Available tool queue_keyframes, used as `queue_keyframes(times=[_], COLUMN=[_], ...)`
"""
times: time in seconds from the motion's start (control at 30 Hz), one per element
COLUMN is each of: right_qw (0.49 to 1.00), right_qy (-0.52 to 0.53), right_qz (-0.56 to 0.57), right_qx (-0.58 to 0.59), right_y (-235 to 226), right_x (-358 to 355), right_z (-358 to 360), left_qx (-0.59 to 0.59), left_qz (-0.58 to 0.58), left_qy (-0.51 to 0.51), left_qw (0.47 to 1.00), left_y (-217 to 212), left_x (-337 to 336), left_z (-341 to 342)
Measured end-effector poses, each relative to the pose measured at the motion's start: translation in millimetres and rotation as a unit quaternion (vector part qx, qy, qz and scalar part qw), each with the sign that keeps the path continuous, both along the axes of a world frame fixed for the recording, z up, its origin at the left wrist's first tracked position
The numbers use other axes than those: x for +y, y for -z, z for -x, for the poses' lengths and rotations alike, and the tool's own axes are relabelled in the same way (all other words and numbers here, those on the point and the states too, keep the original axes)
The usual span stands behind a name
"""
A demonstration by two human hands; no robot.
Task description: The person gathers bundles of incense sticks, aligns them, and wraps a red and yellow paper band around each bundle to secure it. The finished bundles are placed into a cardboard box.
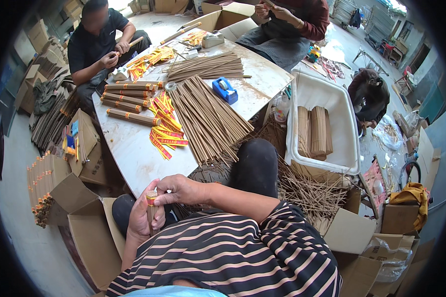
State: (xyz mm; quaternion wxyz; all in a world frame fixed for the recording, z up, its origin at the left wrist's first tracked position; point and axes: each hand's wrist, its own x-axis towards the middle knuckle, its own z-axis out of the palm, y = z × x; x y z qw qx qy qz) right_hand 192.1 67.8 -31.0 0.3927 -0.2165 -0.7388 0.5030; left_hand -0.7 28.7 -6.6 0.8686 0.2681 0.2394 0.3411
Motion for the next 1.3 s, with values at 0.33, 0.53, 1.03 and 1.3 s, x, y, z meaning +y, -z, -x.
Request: queue_keyframes(times=[0.33,0.53,1.03,1.3], right_qw=[0.998,0.998,0.972,0.949], right_qy=[-0.036,-0.044,-0.014,-0.038], right_qz=[0.01,0.033,0.226,0.299], right_qx=[0.045,0.04,0.068,0.093], right_y=[0.9,-1.0,9.5,-5.6], right_x=[0.7,1.0,-6.9,-15.5], right_z=[-7.5,-13.5,-3.3,3.9], left_qx=[-0.071,-0.092,-0.141,-0.076], left_qz=[0.049,0.051,0.047,0.042], left_qy=[0.042,0.063,0.095,0.054], left_qw=[0.995,0.993,0.984,0.995], left_y=[11.1,11.2,27.7,23.7], left_x=[6.1,8.5,16.6,13.4], left_z=[-1.3,-7.2,-8.3,0.7])
